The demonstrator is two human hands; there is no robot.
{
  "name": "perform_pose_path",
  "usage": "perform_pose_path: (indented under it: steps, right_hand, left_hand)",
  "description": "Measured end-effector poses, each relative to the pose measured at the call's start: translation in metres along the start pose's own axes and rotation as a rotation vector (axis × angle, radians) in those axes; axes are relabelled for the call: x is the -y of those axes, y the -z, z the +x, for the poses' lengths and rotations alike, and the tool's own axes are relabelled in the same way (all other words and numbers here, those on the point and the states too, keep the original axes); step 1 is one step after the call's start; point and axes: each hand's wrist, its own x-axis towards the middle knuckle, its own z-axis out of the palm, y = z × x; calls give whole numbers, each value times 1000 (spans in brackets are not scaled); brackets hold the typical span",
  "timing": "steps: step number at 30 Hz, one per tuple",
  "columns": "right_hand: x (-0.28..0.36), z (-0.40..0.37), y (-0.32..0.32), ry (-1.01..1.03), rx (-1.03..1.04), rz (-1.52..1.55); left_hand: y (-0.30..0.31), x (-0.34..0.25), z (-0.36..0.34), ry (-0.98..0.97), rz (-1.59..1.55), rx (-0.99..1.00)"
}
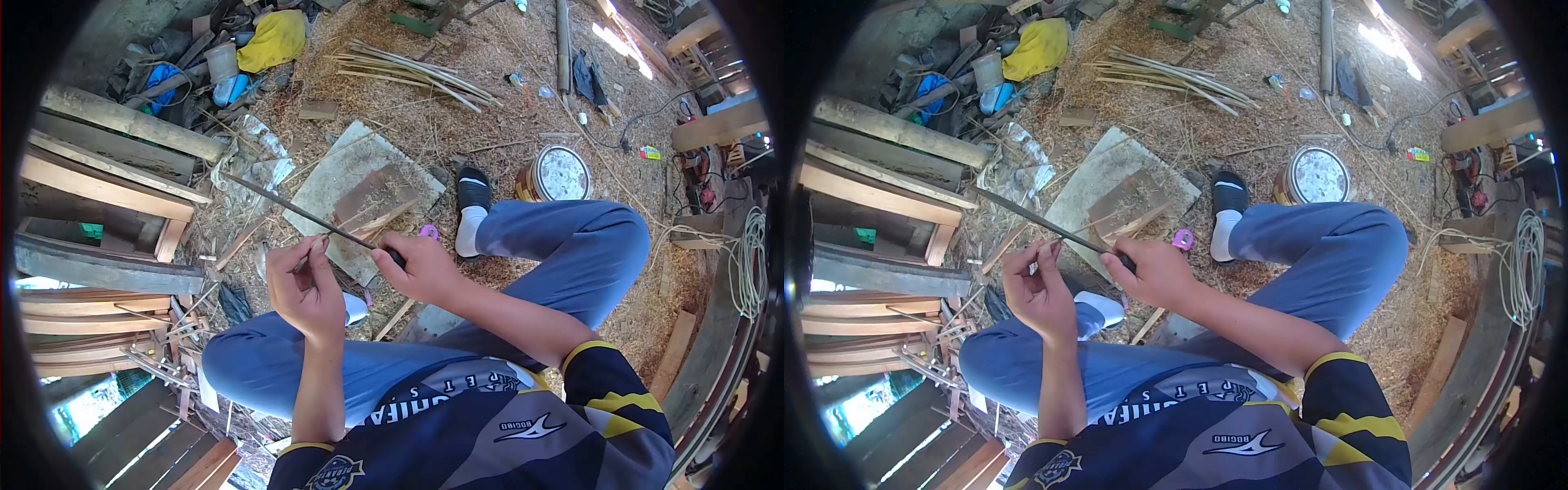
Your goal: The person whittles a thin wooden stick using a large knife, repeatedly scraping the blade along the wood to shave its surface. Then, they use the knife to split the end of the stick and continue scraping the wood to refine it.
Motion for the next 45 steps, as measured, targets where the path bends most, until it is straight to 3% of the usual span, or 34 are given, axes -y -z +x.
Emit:
perform_pose_path:
  steps: [7, 13, 16, 26, 29, 32, 38, 41, 45]
  right_hand:
    - [7, -1, 5, -41, 45, 29]
    - [12, 1, 9, -23, 37, 11]
    - [22, -1, 12, -14, 38, 33]
    - [31, -2, 19, 19, 35, 43]
    - [25, 0, 19, -65, 61, 5]
    - [31, -4, 21, 46, 2, 23]
    - [7, 2, 15, -166, 79, -38]
    - [24, -2, 20, -38, 19, 27]
    - [17, -2, 12, -95, 29, 53]
  left_hand:
    - [-3, 2, -5, -77, 16, 20]
    - [-5, -3, -2, -45, 45, -76]
    - [-3, -4, -2, -149, 112, -34]
    - [-6, -12, -5, -141, 101, 9]
    - [-7, -13, -5, -149, 92, 53]
    - [-6, -15, -8, -127, 106, 68]
    - [-10, -14, -7, -119, 46, 43]
    - [-9, -12, -7, -126, 65, 55]
    - [-7, -13, -7, -117, 50, 55]
